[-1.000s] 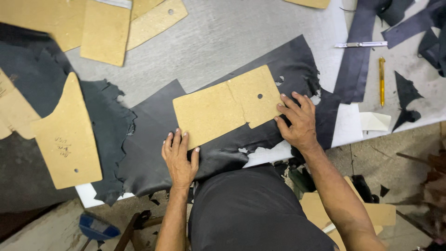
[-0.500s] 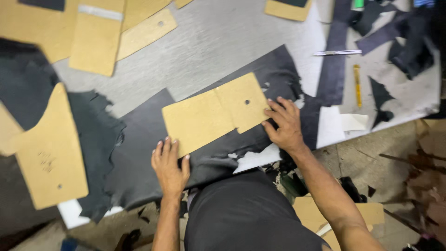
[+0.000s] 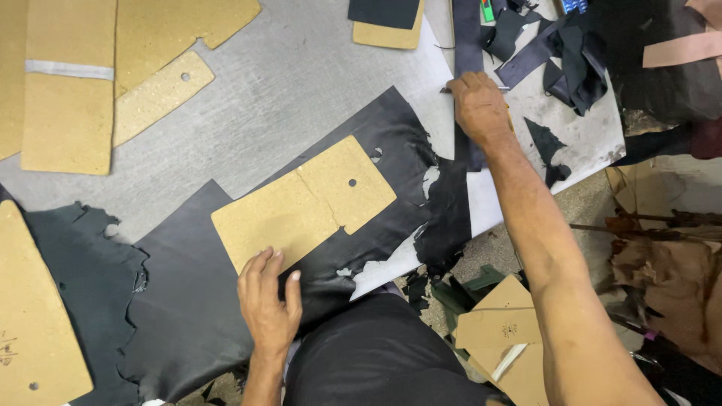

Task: The person places cardboard templates on a large sheet of black fabric and uses a utility knife to cut the fabric along the template edges. The person repeatedly repositions templates and cuts multiple pieces, then sets the cut pieces aside.

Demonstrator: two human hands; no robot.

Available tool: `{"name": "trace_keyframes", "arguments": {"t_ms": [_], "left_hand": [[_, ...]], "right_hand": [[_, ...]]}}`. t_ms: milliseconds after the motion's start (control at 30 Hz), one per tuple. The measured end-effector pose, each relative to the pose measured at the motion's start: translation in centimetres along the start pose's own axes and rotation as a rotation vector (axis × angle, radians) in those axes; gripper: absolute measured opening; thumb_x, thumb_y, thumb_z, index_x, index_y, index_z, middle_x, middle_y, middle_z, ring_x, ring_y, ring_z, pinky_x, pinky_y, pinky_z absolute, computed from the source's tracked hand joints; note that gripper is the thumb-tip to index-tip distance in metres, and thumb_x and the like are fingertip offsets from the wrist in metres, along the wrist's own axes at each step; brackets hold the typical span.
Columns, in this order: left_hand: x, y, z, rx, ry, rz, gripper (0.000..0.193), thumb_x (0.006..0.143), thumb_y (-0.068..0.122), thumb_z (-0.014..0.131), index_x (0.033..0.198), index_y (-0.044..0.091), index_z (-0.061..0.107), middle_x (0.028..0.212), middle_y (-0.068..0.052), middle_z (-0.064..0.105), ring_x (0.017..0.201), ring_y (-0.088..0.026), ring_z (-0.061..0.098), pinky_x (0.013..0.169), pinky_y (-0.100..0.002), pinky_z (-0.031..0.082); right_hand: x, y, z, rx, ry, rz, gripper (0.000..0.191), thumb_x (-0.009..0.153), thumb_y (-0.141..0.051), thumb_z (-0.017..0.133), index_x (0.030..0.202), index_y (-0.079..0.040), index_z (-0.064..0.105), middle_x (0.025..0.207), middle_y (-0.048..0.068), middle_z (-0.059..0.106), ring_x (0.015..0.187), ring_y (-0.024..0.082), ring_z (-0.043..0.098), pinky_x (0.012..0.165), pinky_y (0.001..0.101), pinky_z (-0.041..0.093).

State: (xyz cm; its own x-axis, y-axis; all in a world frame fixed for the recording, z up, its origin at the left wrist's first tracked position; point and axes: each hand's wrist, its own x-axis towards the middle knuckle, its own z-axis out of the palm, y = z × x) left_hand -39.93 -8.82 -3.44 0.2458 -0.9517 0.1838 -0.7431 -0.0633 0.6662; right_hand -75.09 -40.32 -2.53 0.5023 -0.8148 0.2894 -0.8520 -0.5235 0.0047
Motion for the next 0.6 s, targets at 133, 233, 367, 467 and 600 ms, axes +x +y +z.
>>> {"name": "trace_keyframes", "arguments": {"t_ms": [133,233,367,467,600], "left_hand": [[3.2,0.8,1.0,0.091,-0.098,0.017,0.054,0.086,0.023,0.08,0.132,0.001,0.063,0.148,-0.025,0.048,0.142,-0.044,0.041,0.114,-0.055,0.037],[4.9,0.7,1.5,0.179,-0.148,-0.084,0.071,0.081,0.039,0.081,0.135,-0.001,0.059,0.151,-0.032,0.04,0.143,-0.051,0.032,0.114,-0.061,0.03],[6.0,-0.1,2.0,0.325,-0.134,-0.232,0.09,0.079,0.059,0.073,0.144,0.001,0.051,0.152,-0.035,0.035,0.143,-0.052,0.029,0.115,-0.061,0.027],[6.1,-0.8,2.4,0.385,-0.208,-0.279,0.096,0.081,0.066,0.067,0.149,0.002,0.046,0.154,-0.037,0.031,0.143,-0.051,0.028,0.116,-0.06,0.026],[5.9,-1.7,3.0,0.443,-0.256,-0.268,0.097,0.084,0.069,0.061,0.153,0.003,0.043,0.155,-0.036,0.027,0.144,-0.051,0.025,0.116,-0.061,0.024]], "right_hand": [[0.7,-1.4,-1.5,0.067,0.161,0.021,0.022,0.1,-0.003,0.066,0.122,-0.003,0.066,0.107,0.018,0.065,0.1,0.036,0.065,0.084,0.0448,0.054],[1.4,-5.7,-2.4,0.446,0.026,0.278,0.024,0.107,-0.007,0.061,0.13,-0.001,0.06,0.1,0.016,0.068,0.085,0.029,0.07,0.073,0.0388,0.055],[3.5,-16.4,-0.2,0.863,-0.525,0.426,0.036,0.104,-0.012,0.055,0.139,-0.005,0.057,0.096,0.014,0.07,0.072,0.025,0.068,0.062,0.0348,0.056],[4.2,-23.6,2.2,0.737,-0.397,-0.292,0.045,0.092,-0.002,0.063,0.137,-0.001,0.064,0.118,0.02,0.069,0.102,0.033,0.067,0.087,0.0424,0.054],[4.9,-30.3,5.0,0.57,-0.384,-0.424,0.036,0.09,-0.007,0.064,0.126,-0.007,0.071,0.116,0.008,0.07,0.107,0.027,0.067,0.096,0.0416,0.054]]}}
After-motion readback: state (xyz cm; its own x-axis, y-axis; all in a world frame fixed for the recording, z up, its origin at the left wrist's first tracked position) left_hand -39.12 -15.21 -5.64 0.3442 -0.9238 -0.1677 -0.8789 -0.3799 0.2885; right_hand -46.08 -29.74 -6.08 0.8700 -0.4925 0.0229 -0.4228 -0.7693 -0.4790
